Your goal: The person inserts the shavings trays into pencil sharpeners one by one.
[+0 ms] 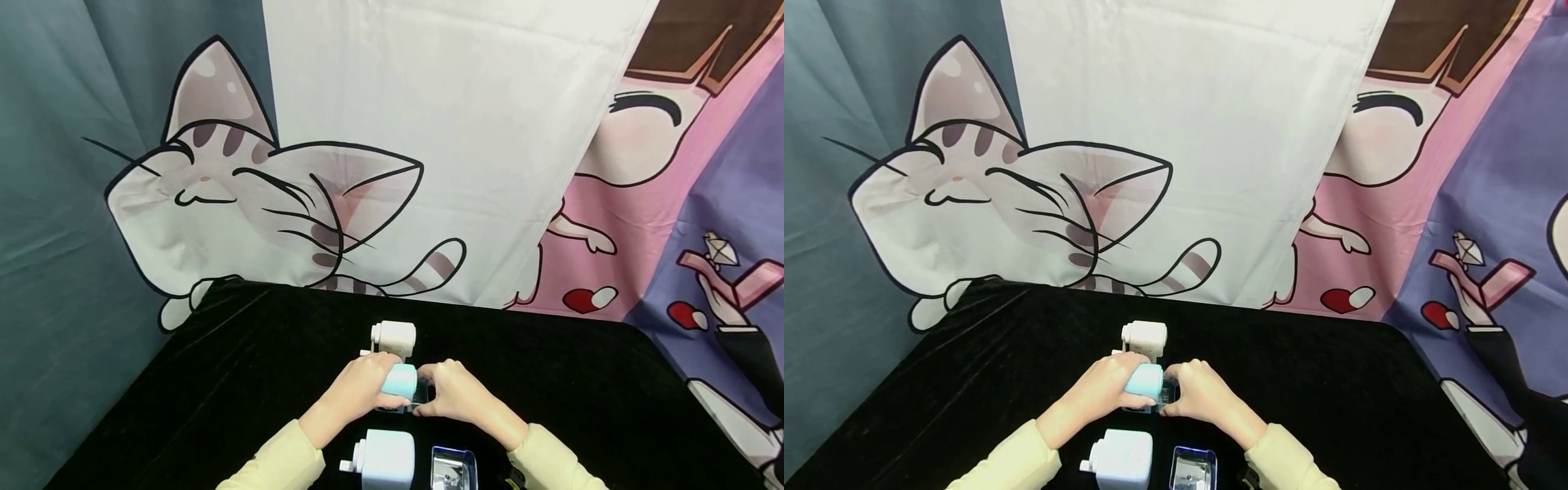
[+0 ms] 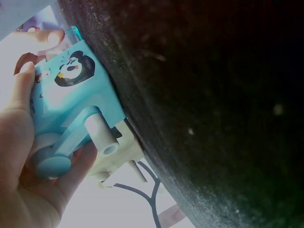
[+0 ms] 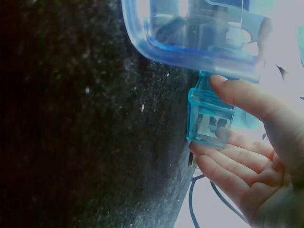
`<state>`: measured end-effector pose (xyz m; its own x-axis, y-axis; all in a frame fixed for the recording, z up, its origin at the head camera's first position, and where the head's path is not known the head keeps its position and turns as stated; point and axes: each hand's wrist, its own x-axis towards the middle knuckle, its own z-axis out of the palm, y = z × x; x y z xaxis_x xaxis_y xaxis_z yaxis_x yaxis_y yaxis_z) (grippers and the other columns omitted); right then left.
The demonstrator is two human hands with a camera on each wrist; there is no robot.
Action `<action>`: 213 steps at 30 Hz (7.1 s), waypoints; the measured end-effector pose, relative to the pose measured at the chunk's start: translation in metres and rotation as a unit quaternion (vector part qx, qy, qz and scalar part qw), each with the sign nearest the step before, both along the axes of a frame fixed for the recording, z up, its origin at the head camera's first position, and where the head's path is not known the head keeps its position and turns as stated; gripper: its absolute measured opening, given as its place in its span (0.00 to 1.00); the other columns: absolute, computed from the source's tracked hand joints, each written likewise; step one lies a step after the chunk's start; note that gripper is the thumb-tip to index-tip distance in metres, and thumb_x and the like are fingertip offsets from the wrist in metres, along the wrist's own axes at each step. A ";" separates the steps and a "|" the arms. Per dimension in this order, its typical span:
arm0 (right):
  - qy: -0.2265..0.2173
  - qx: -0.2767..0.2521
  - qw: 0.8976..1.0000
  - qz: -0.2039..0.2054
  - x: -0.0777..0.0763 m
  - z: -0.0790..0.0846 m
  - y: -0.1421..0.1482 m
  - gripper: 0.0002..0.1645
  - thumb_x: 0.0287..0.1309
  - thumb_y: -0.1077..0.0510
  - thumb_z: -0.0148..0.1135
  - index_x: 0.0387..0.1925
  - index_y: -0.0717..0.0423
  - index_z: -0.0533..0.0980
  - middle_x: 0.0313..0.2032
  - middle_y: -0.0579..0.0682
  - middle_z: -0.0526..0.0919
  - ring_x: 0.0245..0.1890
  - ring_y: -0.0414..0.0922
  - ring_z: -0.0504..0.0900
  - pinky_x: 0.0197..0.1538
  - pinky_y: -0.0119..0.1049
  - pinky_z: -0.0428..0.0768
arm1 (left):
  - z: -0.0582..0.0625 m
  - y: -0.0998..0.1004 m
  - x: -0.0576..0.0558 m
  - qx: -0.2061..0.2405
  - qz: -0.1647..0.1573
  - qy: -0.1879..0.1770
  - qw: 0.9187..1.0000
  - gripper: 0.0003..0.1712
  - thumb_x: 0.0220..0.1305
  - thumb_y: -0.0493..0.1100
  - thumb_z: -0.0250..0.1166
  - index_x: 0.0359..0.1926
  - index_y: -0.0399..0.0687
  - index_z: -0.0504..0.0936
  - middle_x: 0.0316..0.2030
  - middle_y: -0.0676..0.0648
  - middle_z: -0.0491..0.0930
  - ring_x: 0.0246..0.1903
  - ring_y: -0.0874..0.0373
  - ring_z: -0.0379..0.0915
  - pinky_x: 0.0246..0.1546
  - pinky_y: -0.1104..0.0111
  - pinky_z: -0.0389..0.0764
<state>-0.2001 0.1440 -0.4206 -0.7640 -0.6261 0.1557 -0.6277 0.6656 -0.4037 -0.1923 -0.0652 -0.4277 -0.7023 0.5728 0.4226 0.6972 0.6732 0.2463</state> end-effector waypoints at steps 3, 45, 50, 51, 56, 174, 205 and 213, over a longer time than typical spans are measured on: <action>0.005 0.001 1.000 -0.002 0.000 0.000 -0.001 0.25 0.31 0.46 0.74 0.33 0.54 0.78 0.23 0.43 0.81 0.17 0.29 0.69 0.22 0.23 0.71 | 0.000 0.000 0.000 0.002 -0.003 0.001 1.000 0.31 0.44 0.61 0.69 0.42 0.44 0.75 0.35 0.50 0.79 0.30 0.63 0.70 0.31 0.71 0.76; -0.020 -0.032 0.999 0.010 -0.002 -0.001 0.002 0.37 0.31 0.39 0.73 0.44 0.53 0.76 0.38 0.45 0.83 0.36 0.35 0.79 0.39 0.32 0.79 | 0.005 -0.001 0.001 0.003 -0.002 -0.035 0.999 0.30 0.46 0.61 0.68 0.43 0.45 0.75 0.36 0.51 0.78 0.30 0.63 0.69 0.31 0.71 0.76; -0.014 -0.009 1.000 -0.011 -0.001 0.001 0.009 0.39 0.30 0.37 0.73 0.43 0.57 0.77 0.38 0.48 0.84 0.37 0.37 0.79 0.40 0.34 0.79 | 0.005 -0.001 0.001 0.001 0.001 -0.039 0.999 0.30 0.45 0.62 0.68 0.43 0.46 0.75 0.36 0.51 0.78 0.30 0.63 0.69 0.31 0.70 0.76; -0.015 -0.006 1.000 -0.014 -0.001 0.001 0.011 0.39 0.30 0.37 0.73 0.42 0.57 0.77 0.38 0.49 0.84 0.37 0.37 0.79 0.40 0.34 0.79 | 0.005 -0.001 0.001 0.001 0.001 -0.039 0.999 0.30 0.45 0.62 0.68 0.43 0.47 0.75 0.36 0.51 0.78 0.30 0.63 0.69 0.31 0.70 0.76; -0.021 0.000 1.000 -0.016 0.000 0.001 0.015 0.38 0.30 0.39 0.73 0.42 0.58 0.77 0.37 0.50 0.84 0.36 0.37 0.79 0.40 0.33 0.79 | 0.004 -0.001 0.000 0.002 0.001 -0.040 0.999 0.30 0.45 0.62 0.68 0.43 0.47 0.74 0.35 0.52 0.77 0.30 0.63 0.69 0.31 0.70 0.76; -0.044 -0.052 0.998 -0.015 0.000 -0.006 -0.006 0.26 0.33 0.46 0.74 0.34 0.56 0.78 0.29 0.44 0.85 0.30 0.31 0.78 0.34 0.27 0.78 | 0.003 0.001 -0.002 0.012 0.000 -0.044 0.999 0.28 0.44 0.60 0.69 0.41 0.48 0.75 0.34 0.53 0.78 0.30 0.63 0.69 0.32 0.69 0.75; 0.012 -0.051 0.998 -0.029 0.008 0.005 0.001 0.27 0.34 0.45 0.74 0.38 0.53 0.79 0.36 0.47 0.84 0.37 0.37 0.79 0.40 0.35 0.79 | 0.015 -0.005 0.006 -0.002 0.040 -0.041 0.998 0.38 0.48 0.69 0.61 0.53 0.49 0.72 0.46 0.50 0.77 0.39 0.60 0.71 0.35 0.66 0.76; 0.016 -0.048 0.998 -0.037 0.012 0.009 0.004 0.29 0.34 0.45 0.74 0.39 0.56 0.79 0.36 0.49 0.84 0.38 0.38 0.79 0.41 0.35 0.79 | 0.017 -0.006 0.010 0.015 0.044 -0.013 0.999 0.36 0.48 0.70 0.60 0.49 0.49 0.75 0.43 0.52 0.78 0.38 0.62 0.70 0.35 0.68 0.77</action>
<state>-0.1883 0.1485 -0.4115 -0.8012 -0.5497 0.2366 -0.5919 0.6695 -0.4487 -0.1824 -0.0710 -0.4103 -0.7603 0.4957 0.4198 0.6290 0.7232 0.2852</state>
